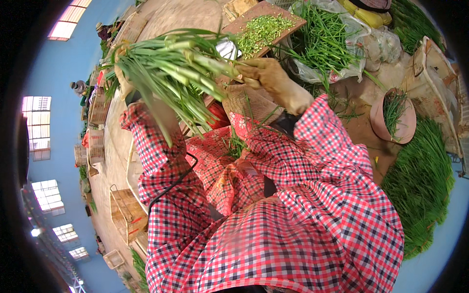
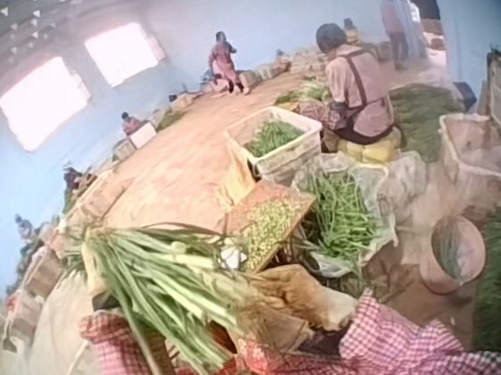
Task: Trim and process large bundles of green onions or similar leafy vegetables in a warehouse setting.
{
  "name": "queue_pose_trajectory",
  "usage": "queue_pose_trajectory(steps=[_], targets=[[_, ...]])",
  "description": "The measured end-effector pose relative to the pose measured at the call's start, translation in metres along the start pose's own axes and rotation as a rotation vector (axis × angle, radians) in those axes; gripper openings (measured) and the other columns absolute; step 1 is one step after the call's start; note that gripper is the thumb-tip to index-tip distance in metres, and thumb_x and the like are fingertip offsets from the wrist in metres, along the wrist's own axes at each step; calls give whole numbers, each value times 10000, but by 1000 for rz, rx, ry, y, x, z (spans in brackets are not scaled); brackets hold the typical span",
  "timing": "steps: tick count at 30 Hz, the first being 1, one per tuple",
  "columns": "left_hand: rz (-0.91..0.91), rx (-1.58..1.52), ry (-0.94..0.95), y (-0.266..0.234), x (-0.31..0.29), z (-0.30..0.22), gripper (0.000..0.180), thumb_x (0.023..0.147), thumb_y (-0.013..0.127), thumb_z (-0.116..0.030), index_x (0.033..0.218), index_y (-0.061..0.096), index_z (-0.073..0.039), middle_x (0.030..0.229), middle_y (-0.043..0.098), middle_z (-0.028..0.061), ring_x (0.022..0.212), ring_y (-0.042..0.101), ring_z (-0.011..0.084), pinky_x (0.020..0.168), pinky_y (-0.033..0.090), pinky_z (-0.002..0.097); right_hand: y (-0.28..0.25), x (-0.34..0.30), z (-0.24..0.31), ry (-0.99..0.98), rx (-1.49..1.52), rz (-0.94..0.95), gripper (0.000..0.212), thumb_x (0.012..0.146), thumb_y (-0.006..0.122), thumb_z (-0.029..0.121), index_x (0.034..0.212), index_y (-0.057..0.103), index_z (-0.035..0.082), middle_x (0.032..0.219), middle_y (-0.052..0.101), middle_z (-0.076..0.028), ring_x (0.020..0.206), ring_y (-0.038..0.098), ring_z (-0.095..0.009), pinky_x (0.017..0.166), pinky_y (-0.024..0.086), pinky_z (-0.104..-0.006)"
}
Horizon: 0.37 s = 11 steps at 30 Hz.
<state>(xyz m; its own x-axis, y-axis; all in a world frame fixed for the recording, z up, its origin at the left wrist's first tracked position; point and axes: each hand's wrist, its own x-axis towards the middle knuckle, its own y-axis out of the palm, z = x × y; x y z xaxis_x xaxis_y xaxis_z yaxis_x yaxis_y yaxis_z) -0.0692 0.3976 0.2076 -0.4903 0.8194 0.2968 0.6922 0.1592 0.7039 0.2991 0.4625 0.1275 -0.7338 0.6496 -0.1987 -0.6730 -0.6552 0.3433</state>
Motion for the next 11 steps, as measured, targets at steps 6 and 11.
queue_pose_trajectory(steps=[6,11], targets=[[431,-597,-526,40,-6,28,248,1010,567,-275,995,679,-54,731,627,-31,711,622,95,719,530,243,-41,-36,-19,-344,23,273,417,1018,582,378,1004,704,-21,631,360,104,538,270,-17,508,173,-228],[584,-629,-351,40,-4,33,324,999,572,-348,1020,696,-50,693,661,-57,699,627,103,688,548,280,-90,-83,-49,21,-109,-165,296,1021,558,215,1014,692,-49,617,420,82,509,302,-13,472,209,-215]])
